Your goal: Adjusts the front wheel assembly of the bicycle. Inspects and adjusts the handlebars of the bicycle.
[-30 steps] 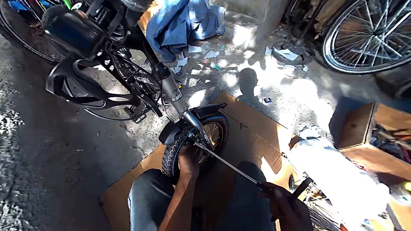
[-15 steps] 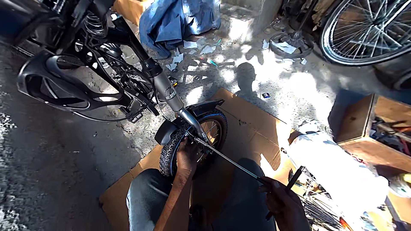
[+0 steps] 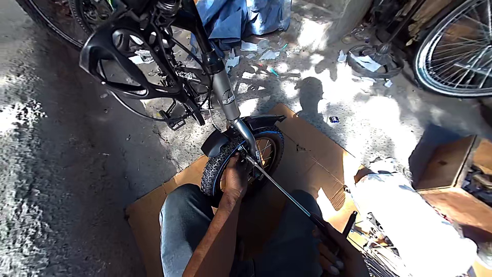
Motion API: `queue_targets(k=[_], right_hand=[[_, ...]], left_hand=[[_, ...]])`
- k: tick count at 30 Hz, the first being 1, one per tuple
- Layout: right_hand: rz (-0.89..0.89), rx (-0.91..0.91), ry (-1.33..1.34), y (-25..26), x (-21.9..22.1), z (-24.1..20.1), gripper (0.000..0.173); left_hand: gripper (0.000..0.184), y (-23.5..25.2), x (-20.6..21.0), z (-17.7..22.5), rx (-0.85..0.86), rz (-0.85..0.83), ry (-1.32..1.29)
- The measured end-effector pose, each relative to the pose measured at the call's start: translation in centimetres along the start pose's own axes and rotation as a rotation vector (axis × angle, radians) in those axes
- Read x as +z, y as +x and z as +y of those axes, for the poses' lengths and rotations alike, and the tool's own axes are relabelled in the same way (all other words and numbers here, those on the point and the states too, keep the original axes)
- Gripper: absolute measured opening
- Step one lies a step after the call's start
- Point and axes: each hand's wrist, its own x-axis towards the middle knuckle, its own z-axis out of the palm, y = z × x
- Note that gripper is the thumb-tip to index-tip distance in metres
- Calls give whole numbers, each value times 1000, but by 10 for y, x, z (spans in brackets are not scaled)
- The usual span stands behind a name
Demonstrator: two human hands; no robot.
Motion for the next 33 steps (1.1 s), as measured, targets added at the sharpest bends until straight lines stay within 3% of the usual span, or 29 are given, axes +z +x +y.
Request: queue_targets(k=[4,8,10,13,17,21,27,33], right_hand=[[22,59,95,-3,11,2,36],[98,-39,-12,-1,13,10,40],[87,-175,-225,2,3,20,39],[43,-487,-831,4,-4,20,39],[14,-540,-1130,2,-2,-4,38],[-43,-734,-1776,12,-29,-12,42],[95,-1101,-2182,15,-29,-5,37],[142,-1188,-2326,15,-28,-8,39]], left_hand=[[31,2,7,-2,24,136,6],[29,1,16,-3,44,242,15],[26,0,18,-2,51,259,10],[23,0,18,-1,75,255,-14],[28,1,15,-4,51,231,-25],[26,0,16,-1,44,240,-14],[25,-2,20,2,29,271,-16],[24,-1,21,5,9,291,-25]])
